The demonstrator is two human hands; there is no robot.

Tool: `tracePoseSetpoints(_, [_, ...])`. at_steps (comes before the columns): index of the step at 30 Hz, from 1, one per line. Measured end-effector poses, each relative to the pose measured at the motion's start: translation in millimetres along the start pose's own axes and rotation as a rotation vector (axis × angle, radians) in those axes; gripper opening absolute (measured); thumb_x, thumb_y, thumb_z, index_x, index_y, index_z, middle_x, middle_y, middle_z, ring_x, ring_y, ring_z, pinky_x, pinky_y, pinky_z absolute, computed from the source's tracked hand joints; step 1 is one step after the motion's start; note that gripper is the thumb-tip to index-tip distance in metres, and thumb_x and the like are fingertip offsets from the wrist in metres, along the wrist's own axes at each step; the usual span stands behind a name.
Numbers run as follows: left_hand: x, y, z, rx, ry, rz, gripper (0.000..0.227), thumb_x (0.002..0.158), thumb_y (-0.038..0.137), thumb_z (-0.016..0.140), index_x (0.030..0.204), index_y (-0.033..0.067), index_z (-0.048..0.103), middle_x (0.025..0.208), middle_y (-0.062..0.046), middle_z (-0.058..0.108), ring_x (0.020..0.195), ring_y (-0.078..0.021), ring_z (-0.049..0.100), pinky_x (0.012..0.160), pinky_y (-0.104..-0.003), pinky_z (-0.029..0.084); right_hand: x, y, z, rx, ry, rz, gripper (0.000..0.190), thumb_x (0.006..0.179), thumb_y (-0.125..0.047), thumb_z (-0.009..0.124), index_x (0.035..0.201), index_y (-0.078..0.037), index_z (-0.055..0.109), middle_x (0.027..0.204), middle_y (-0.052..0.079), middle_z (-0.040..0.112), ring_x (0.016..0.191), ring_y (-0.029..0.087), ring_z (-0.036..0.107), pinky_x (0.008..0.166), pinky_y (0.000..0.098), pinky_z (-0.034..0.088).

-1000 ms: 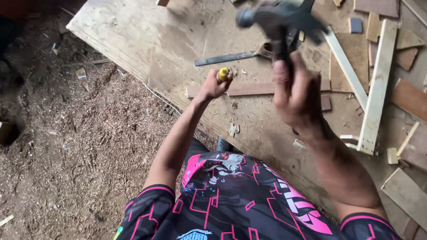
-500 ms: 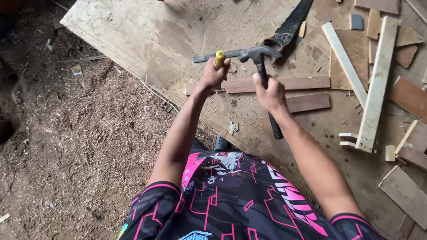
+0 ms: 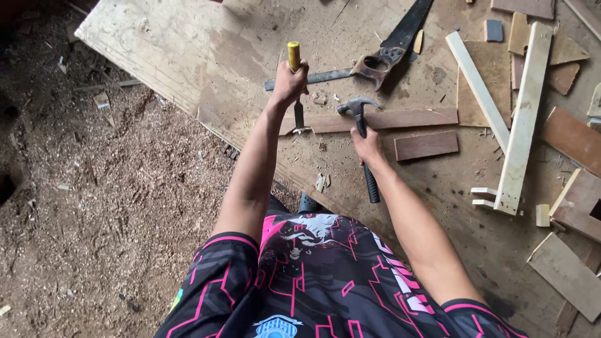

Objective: The person uses a chisel and hammer to carve a groove into a small wooden plank on a workbench. They repeatedly position the chisel and strike it with the hammer to remove wood shavings, occasionally adjusting the plank's position.

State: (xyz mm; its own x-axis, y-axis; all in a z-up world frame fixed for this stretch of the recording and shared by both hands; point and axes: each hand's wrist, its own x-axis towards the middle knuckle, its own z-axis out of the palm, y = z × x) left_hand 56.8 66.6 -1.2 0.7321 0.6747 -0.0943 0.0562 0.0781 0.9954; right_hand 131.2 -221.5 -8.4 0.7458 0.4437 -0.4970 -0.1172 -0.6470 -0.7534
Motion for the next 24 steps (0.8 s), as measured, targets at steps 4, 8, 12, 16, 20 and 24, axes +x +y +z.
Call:
tracePoseSetpoints(4, [12, 0, -2, 0.0, 0.047, -0.022, 0.041, 0.104, 0.028, 0.055, 0.069, 0.0063, 0.05, 0.052, -0.002, 0.055, 0.043, -0.0127, 0.059, 0.043, -0.032, 0.054, -8, -13, -2, 0.017, 0.004, 0.02, 0.028, 0.099, -0.034, 0.063, 0.091, -0.008, 0.056, 0.055, 0.0, 0.051, 0.035, 0.013, 0.048, 0.029, 0.0344, 0.039])
tracePoseSetpoints(8, [15, 3, -5, -0.043, 0.092, -0.093, 0.041, 0.103, 0.032, 0.059, 0.073, 0.0057, 0.051, 0.053, -0.001, 0.054, 0.042, -0.013, 0.056, 0.042, -0.033, 0.053, -6, -5, 4, 0.061, -0.024, 0.022, 0.029, 0.102, -0.034, 0.061, 0.091, -0.008, 0.053, 0.055, 0.001, 0.05, 0.034, 0.014, 0.046, 0.029, 0.0349, 0.038])
tracePoseSetpoints(12, [13, 7, -3, 0.061, 0.198, -0.048, 0.043, 0.101, 0.041, 0.062, 0.079, 0.0059, 0.05, 0.056, -0.002, 0.054, 0.043, -0.0133, 0.057, 0.04, -0.033, 0.052, -2, -4, 6, 0.074, -0.015, -0.004, 0.028, 0.101, -0.033, 0.06, 0.09, -0.009, 0.053, 0.053, 0.001, 0.049, 0.033, 0.014, 0.047, 0.029, 0.035, 0.039])
tracePoseSetpoints(16, [10, -3, -9, 0.16, 0.379, -0.061, 0.041, 0.099, 0.046, 0.063, 0.085, 0.0083, 0.053, 0.06, -0.001, 0.057, 0.043, -0.0116, 0.057, 0.04, -0.03, 0.051, -11, -8, 6, 0.047, -0.025, 0.022, 0.028, 0.101, -0.034, 0.059, 0.093, -0.007, 0.053, 0.056, 0.001, 0.051, 0.035, 0.014, 0.048, 0.03, 0.0342, 0.04])
tracePoseSetpoints(20, [8, -17, -22, -0.045, 0.481, -0.177, 0.04, 0.093, 0.047, 0.061, 0.087, 0.0101, 0.048, 0.06, 0.0, 0.057, 0.039, -0.0115, 0.053, 0.033, -0.031, 0.053, -15, -16, 0, 0.019, -0.051, 0.059, 0.028, 0.102, -0.035, 0.057, 0.098, -0.007, 0.054, 0.06, 0.001, 0.053, 0.039, 0.014, 0.05, 0.031, 0.0331, 0.043])
tracePoseSetpoints(24, [-10, -28, -44, -0.226, 0.603, -0.134, 0.043, 0.1, 0.047, 0.06, 0.087, 0.008, 0.046, 0.06, 0.0, 0.048, 0.041, -0.0105, 0.045, 0.034, -0.031, 0.042, -17, -20, 3, -0.012, -0.033, 0.035, 0.026, 0.1, -0.035, 0.057, 0.1, -0.009, 0.057, 0.06, 0.0, 0.055, 0.039, 0.013, 0.051, 0.032, 0.0327, 0.043])
